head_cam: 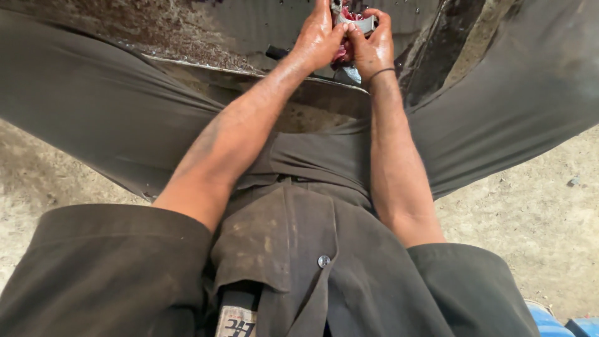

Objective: The person scrubs and rinses several small metal engine parts, including a piston and rings, in a basin of dark liquid using a red cloth. The person handles each part individually, wiping surfaces and rinsing them in the basin.

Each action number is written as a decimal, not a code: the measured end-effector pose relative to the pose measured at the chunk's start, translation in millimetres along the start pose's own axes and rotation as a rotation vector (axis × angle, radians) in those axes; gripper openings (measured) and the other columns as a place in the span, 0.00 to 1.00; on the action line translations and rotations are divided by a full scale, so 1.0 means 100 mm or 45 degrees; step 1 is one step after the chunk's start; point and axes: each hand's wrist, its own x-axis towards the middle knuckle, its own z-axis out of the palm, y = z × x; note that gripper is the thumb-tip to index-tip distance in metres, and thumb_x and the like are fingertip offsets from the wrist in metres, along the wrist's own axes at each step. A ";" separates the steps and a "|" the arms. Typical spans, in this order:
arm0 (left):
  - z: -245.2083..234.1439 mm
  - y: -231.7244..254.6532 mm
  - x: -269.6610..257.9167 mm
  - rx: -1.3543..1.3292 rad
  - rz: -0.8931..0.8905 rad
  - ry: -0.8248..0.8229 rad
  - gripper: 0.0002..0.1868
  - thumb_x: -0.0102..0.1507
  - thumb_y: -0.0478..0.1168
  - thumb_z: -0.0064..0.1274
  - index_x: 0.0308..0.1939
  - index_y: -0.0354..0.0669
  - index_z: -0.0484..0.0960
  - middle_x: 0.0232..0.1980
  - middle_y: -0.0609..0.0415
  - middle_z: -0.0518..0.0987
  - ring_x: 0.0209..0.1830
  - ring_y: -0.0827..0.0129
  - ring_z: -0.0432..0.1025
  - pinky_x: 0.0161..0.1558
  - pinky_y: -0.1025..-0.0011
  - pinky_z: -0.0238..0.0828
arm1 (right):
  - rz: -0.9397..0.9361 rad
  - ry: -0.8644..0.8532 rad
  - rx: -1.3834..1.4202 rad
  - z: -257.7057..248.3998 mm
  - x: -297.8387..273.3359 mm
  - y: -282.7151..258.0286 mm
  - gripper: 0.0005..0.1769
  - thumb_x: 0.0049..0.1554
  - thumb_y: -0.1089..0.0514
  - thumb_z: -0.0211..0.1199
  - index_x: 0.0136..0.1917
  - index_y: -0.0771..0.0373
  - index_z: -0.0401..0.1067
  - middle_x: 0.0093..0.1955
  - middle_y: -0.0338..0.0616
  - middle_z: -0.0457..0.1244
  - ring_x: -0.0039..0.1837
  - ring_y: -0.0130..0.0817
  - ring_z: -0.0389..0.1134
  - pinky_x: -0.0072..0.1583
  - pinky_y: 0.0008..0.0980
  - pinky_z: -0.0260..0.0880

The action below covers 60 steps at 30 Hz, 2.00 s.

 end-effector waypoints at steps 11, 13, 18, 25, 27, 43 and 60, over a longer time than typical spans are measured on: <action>0.21 0.07 0.00 0.005 -0.063 0.349 0.19 0.65 0.49 0.56 0.43 0.32 0.77 0.40 0.37 0.83 0.40 0.41 0.78 0.41 0.52 0.75 | -0.428 0.468 -0.812 0.10 0.05 -0.01 0.18 0.64 0.50 0.68 0.53 0.67 0.69 0.40 0.51 0.73 0.42 0.44 0.76 0.42 0.40 0.74; 0.16 0.05 0.04 0.053 -0.049 0.275 0.19 0.66 0.50 0.57 0.39 0.34 0.80 0.36 0.38 0.83 0.37 0.43 0.78 0.38 0.52 0.73 | -0.327 0.552 -0.881 0.09 0.08 0.01 0.19 0.62 0.49 0.70 0.48 0.67 0.71 0.37 0.52 0.71 0.39 0.46 0.75 0.42 0.40 0.72; 0.03 0.04 0.13 -0.005 0.015 0.205 0.18 0.64 0.49 0.58 0.36 0.33 0.81 0.30 0.42 0.83 0.30 0.52 0.79 0.32 0.57 0.73 | -0.482 0.601 -0.887 0.12 0.10 0.02 0.15 0.64 0.51 0.66 0.50 0.67 0.72 0.43 0.55 0.70 0.46 0.54 0.70 0.49 0.44 0.70; 0.01 0.24 0.08 -0.550 -0.669 0.096 0.09 0.61 0.40 0.53 0.36 0.37 0.82 0.29 0.53 0.84 0.29 0.67 0.82 0.30 0.63 0.82 | -0.797 0.536 -1.103 0.24 0.05 -0.01 0.12 0.68 0.51 0.60 0.54 0.61 0.75 0.54 0.48 0.69 0.59 0.50 0.66 0.63 0.49 0.61; -0.03 0.30 0.09 -0.559 -0.734 0.057 0.07 0.60 0.37 0.53 0.36 0.36 0.82 0.30 0.52 0.84 0.27 0.68 0.82 0.28 0.65 0.85 | -0.705 0.637 -1.090 0.30 0.08 0.05 0.12 0.68 0.51 0.59 0.53 0.61 0.75 0.52 0.46 0.69 0.57 0.46 0.68 0.61 0.46 0.64; -0.34 0.13 0.12 -0.907 -0.772 0.049 0.08 0.60 0.34 0.52 0.42 0.36 0.78 0.41 0.49 0.82 0.37 0.61 0.83 0.35 0.61 0.85 | -0.008 1.232 -0.865 -0.76 0.68 1.29 0.20 0.58 0.48 0.70 0.59 0.59 0.70 0.51 0.46 0.69 0.54 0.38 0.69 0.59 0.39 0.72; -0.33 0.24 0.20 -1.849 -0.883 0.187 0.16 0.62 0.48 0.50 0.45 0.41 0.79 0.46 0.42 0.82 0.45 0.52 0.79 0.50 0.49 0.81 | -0.211 0.368 -0.951 0.02 0.32 0.54 0.17 0.54 0.62 0.66 0.58 0.59 0.77 0.53 0.45 0.72 0.51 0.40 0.73 0.53 0.37 0.76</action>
